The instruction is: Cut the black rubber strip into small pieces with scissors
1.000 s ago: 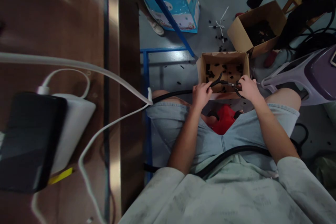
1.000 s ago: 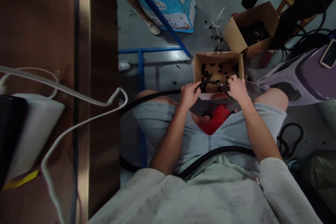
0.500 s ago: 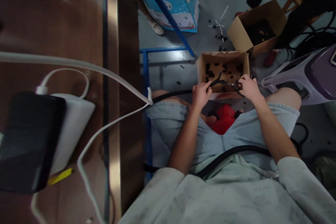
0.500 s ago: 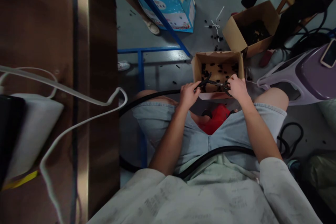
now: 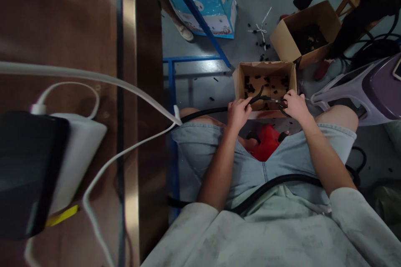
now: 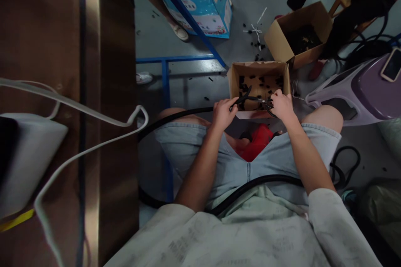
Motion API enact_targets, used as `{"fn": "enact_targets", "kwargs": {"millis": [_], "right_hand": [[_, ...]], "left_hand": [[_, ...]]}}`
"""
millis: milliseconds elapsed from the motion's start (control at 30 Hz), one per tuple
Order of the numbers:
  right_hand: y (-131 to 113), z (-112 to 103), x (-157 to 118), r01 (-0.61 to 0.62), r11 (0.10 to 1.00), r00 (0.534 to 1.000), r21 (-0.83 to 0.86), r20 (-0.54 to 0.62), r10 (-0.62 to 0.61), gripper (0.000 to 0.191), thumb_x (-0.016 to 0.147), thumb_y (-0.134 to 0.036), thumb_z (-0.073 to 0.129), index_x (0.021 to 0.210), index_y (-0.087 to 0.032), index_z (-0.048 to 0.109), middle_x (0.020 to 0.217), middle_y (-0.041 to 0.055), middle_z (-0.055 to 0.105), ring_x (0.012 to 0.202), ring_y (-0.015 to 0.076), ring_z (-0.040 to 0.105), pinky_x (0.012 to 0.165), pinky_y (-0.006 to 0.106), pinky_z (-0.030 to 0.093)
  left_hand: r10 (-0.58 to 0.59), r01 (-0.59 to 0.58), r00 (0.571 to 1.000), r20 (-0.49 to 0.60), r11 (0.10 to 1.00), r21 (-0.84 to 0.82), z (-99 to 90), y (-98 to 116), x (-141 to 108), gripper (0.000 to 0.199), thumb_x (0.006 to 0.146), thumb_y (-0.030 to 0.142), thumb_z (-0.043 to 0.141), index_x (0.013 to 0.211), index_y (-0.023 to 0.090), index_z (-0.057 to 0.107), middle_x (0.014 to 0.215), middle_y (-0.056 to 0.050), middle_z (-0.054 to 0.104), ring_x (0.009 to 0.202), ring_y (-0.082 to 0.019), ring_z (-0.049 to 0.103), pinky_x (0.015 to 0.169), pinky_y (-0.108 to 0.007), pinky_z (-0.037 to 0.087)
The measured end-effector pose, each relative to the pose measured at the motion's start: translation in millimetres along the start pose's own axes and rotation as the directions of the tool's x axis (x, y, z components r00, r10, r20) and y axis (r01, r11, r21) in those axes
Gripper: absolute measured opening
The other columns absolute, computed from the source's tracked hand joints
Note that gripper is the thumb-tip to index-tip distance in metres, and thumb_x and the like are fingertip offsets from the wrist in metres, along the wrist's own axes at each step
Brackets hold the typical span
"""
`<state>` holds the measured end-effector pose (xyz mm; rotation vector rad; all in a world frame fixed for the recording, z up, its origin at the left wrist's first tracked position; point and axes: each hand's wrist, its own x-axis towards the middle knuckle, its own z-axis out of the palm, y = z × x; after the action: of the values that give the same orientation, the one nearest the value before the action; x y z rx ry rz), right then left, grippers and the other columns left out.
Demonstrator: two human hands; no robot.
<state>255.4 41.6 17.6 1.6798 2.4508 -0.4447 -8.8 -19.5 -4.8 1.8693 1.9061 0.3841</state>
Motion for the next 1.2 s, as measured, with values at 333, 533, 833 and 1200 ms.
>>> {"fn": "enact_targets", "kwargs": {"millis": [333,533,833,1200], "right_hand": [[-3.3,5.8,2.0,-0.006,1.0,1.0,0.016,-0.018,0.006,0.027,0.095,-0.032,0.058,0.109,-0.014,0.073,0.123,0.0191,0.057,0.105,0.0333,0.058,0.085,0.042,0.034],[-4.0,5.8,2.9,0.011,0.999,0.998,0.039,-0.067,-0.009,0.035,0.09,-0.039,0.064,0.113,-0.014,0.072,0.127,0.0202,0.056,0.105,0.0352,0.057,0.087,0.044,0.035],[-4.2,5.4,4.2,0.003,0.999,0.998,0.032,-0.057,-0.001,0.029,0.095,-0.035,0.058,0.11,-0.015,0.074,0.124,0.0182,0.056,0.103,0.0326,0.057,0.088,0.043,0.034],[2.2,6.8,6.7,-0.004,1.0,0.997,0.024,-0.075,0.006,0.025,0.094,-0.033,0.061,0.109,-0.016,0.073,0.125,0.0175,0.057,0.105,0.033,0.057,0.088,0.043,0.033]], "left_hand": [[0.012,-0.012,1.0,-0.017,1.0,-0.014,0.4,-0.6,1.0,0.044,0.099,0.022,0.05,0.14,0.024,0.067,0.119,-0.01,0.075,0.114,-0.027,0.065,0.1,-0.042,0.045],[0.004,-0.004,1.0,-0.009,1.0,-0.016,-1.2,-1.1,0.4,0.045,0.099,0.021,0.051,0.141,0.024,0.066,0.12,-0.011,0.075,0.116,-0.028,0.064,0.101,-0.043,0.044],[-0.011,0.011,1.0,-0.006,1.0,-0.009,-4.1,0.9,-0.3,0.044,0.099,0.021,0.05,0.14,0.024,0.066,0.12,-0.011,0.074,0.116,-0.028,0.064,0.1,-0.043,0.044],[0.007,-0.007,1.0,0.01,1.0,-0.009,-3.2,1.1,0.2,0.044,0.099,0.021,0.05,0.14,0.025,0.067,0.121,-0.01,0.075,0.116,-0.028,0.064,0.101,-0.043,0.044]]}}
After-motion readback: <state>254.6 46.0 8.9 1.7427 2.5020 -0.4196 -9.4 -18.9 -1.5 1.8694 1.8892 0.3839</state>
